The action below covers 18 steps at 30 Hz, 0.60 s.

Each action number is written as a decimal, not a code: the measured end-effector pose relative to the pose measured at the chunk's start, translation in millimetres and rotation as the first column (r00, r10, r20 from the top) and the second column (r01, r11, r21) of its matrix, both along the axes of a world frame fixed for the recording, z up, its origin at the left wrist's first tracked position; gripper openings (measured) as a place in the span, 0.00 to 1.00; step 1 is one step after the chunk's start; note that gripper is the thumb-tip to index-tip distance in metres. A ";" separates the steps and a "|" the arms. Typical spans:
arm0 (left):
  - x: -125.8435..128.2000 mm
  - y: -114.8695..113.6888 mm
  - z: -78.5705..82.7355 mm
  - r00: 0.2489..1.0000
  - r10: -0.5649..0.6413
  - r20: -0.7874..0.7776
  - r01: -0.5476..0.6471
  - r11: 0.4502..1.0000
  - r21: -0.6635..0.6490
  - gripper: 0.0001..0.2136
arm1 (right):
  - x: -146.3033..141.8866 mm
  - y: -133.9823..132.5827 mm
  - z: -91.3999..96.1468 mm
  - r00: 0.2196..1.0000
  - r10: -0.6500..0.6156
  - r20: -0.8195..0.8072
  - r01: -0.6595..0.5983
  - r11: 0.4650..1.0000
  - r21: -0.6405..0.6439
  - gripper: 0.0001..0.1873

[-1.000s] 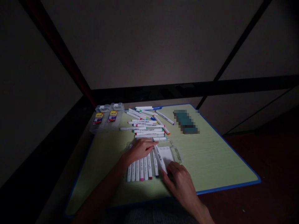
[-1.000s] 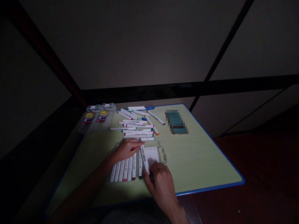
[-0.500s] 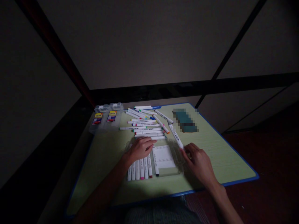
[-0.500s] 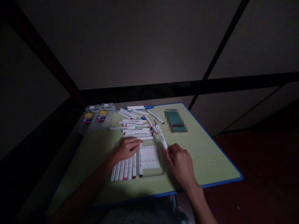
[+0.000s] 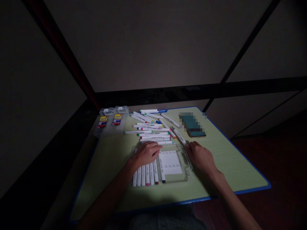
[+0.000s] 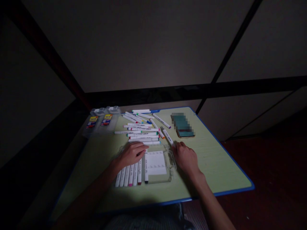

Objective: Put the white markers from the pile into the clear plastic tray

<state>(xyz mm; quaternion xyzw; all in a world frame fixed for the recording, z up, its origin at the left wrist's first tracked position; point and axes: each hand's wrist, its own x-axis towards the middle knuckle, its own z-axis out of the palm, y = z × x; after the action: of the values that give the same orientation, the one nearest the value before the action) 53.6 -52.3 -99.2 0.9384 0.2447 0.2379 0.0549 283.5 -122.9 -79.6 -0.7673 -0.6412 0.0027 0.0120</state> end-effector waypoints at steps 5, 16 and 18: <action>0.7 -0.1 0.7 1.000 0.001 -0.018 -0.001 1.000 -0.011 0.10 | -3.4 7.9 3.0 0.999 0.036 0.034 -0.034 0.997 -0.063 0.15; 0.9 -1.3 3.5 0.999 0.016 -0.049 -0.018 0.999 -0.050 0.10 | -1.4 24.3 9.9 0.996 0.087 0.016 -0.082 0.975 -0.207 0.18; 0.8 -1.4 4.2 0.998 0.018 -0.055 -0.022 0.998 -0.059 0.10 | -0.1 29.4 10.3 0.997 0.080 0.005 -0.077 0.971 -0.227 0.18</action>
<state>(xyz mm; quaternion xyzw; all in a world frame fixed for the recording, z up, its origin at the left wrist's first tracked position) 54.5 -53.7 -95.0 0.9399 0.2625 0.2054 0.0735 283.4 -93.5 -69.3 -0.7378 -0.6665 0.0709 -0.0799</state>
